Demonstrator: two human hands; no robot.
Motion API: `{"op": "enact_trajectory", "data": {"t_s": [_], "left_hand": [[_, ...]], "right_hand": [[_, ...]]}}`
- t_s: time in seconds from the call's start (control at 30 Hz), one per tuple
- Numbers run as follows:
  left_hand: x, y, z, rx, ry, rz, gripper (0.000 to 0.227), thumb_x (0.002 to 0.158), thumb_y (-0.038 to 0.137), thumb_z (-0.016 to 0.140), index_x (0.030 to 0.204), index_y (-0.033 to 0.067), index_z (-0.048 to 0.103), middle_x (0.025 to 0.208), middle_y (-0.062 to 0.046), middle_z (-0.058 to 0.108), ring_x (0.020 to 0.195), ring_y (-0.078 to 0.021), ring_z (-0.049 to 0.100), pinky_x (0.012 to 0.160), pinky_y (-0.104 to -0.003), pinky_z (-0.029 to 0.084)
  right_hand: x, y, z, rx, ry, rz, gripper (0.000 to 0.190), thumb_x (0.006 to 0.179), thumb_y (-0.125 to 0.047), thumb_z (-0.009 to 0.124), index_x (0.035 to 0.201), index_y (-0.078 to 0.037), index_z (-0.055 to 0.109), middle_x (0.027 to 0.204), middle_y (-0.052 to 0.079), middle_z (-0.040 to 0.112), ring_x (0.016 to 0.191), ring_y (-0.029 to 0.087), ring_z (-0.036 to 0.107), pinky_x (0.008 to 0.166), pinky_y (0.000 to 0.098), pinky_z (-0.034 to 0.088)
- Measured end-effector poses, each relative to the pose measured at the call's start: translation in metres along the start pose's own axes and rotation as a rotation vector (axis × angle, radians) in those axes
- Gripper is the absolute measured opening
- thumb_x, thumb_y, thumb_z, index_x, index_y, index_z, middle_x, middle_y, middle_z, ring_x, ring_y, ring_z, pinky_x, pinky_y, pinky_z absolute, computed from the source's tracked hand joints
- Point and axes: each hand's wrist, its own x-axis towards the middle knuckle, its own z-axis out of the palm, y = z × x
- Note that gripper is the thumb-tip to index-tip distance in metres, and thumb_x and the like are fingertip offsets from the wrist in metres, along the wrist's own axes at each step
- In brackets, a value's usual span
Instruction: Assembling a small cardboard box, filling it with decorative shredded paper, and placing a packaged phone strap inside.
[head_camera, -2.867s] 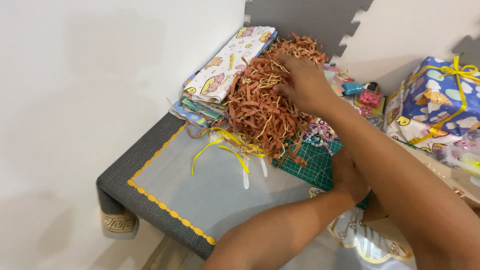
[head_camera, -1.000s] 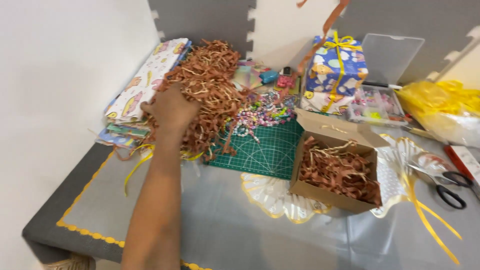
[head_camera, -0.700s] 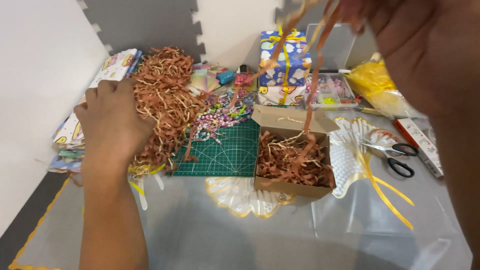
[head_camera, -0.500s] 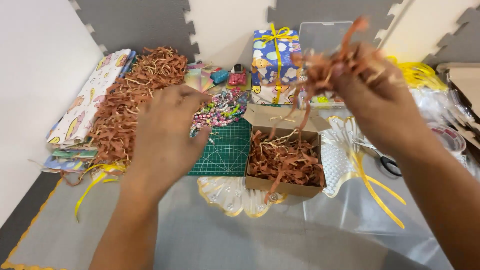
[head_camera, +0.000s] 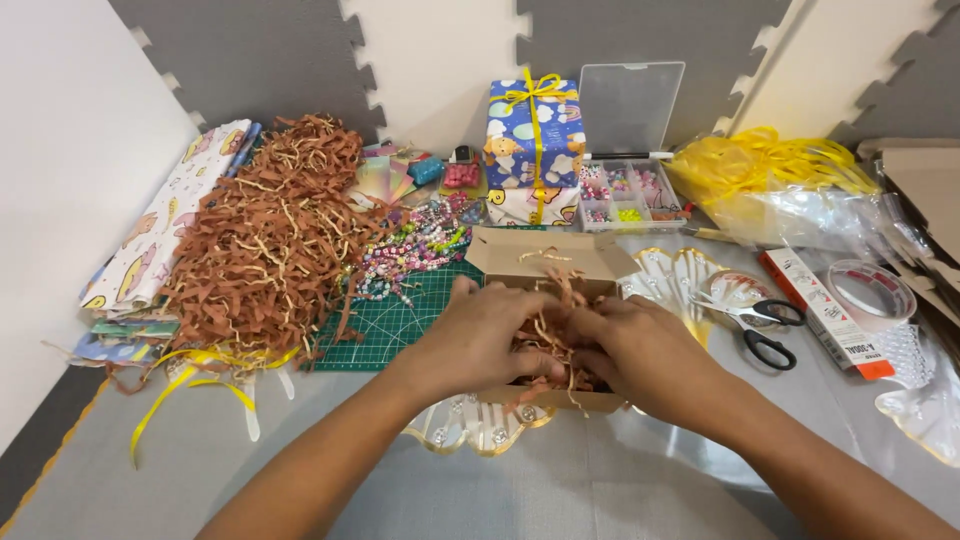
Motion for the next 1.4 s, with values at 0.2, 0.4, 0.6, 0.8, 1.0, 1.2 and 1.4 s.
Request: {"op": "enact_trajectory", "data": {"t_s": [0.2, 0.4, 0.6, 0.8, 1.0, 1.2, 1.4], "left_hand": [[0.014, -0.005, 0.009, 0.138, 0.031, -0.080, 0.029, 0.101, 0.018, 0.073, 0.074, 0.0231, 0.063, 0.072, 0.006, 0.062, 0.075, -0.0216, 0.061, 0.103, -0.046, 0.030], [0.013, -0.015, -0.032, 0.370, 0.036, -0.177, 0.021, 0.102, 0.032, 0.072, 0.097, 0.0128, 0.078, 0.090, -0.010, 0.081, 0.084, -0.0401, 0.077, 0.076, -0.059, 0.060], [-0.003, -0.023, -0.039, 0.375, 0.229, -0.141, 0.017, 0.094, 0.020, 0.064, 0.083, 0.0131, 0.075, 0.077, -0.011, 0.078, 0.075, -0.0499, 0.073, 0.063, -0.062, 0.052], [0.003, -0.008, -0.052, -0.138, -0.022, 0.025, 0.056, 0.093, 0.025, 0.090, 0.147, 0.0215, 0.075, 0.134, -0.007, 0.073, 0.124, -0.0284, 0.075, 0.103, -0.045, 0.057], [0.036, -0.005, 0.023, 0.126, 0.004, 0.166, 0.087, 0.068, 0.054, 0.106, 0.135, 0.0070, 0.075, 0.123, -0.016, 0.080, 0.116, -0.0396, 0.075, 0.096, -0.052, 0.059], [0.048, -0.014, 0.043, 0.135, -0.045, 0.002, 0.006, 0.093, 0.019, 0.073, 0.093, 0.0128, 0.075, 0.096, -0.015, 0.080, 0.094, -0.0481, 0.077, 0.074, -0.060, 0.060], [0.019, 0.012, -0.028, -0.423, 0.168, 0.091, 0.035, 0.085, 0.008, 0.075, 0.119, 0.0068, 0.082, 0.111, -0.017, 0.085, 0.114, -0.0435, 0.082, 0.094, -0.053, 0.067]], "right_hand": [[-0.005, 0.015, -0.019, -0.135, -0.146, 0.010, 0.005, 0.089, -0.029, 0.084, 0.088, -0.024, 0.081, 0.092, 0.001, 0.078, 0.106, 0.030, 0.072, 0.101, 0.0490, 0.055], [-0.012, 0.012, -0.063, 0.032, 0.225, 0.132, 0.013, 0.102, -0.025, 0.079, 0.111, -0.024, 0.087, 0.107, -0.005, 0.091, 0.103, 0.027, 0.081, 0.080, 0.0493, 0.058], [-0.019, 0.009, -0.072, 0.283, 0.454, 0.240, 0.007, 0.110, -0.012, 0.072, 0.116, -0.010, 0.072, 0.109, 0.003, 0.081, 0.092, 0.020, 0.072, 0.088, 0.0379, 0.057], [-0.013, 0.007, -0.070, 0.465, 0.397, 0.195, 0.005, 0.112, -0.014, 0.072, 0.116, -0.011, 0.072, 0.116, 0.003, 0.072, 0.100, 0.016, 0.070, 0.082, 0.0300, 0.058], [-0.011, 0.013, -0.056, 0.305, 0.158, 0.270, 0.004, 0.094, -0.027, 0.090, 0.094, -0.022, 0.090, 0.085, -0.005, 0.085, 0.070, 0.017, 0.069, 0.069, 0.0355, 0.052], [-0.006, 0.014, -0.024, -0.118, -0.118, 0.054, 0.059, 0.074, -0.071, 0.099, 0.114, -0.029, 0.090, 0.135, -0.006, 0.082, 0.124, 0.030, 0.063, 0.100, 0.0532, 0.044], [-0.004, 0.019, -0.011, -0.114, -0.023, 0.327, 0.047, 0.075, -0.051, 0.097, 0.106, -0.020, 0.079, 0.104, 0.005, 0.083, 0.107, 0.040, 0.079, 0.089, 0.0559, 0.063]]}}
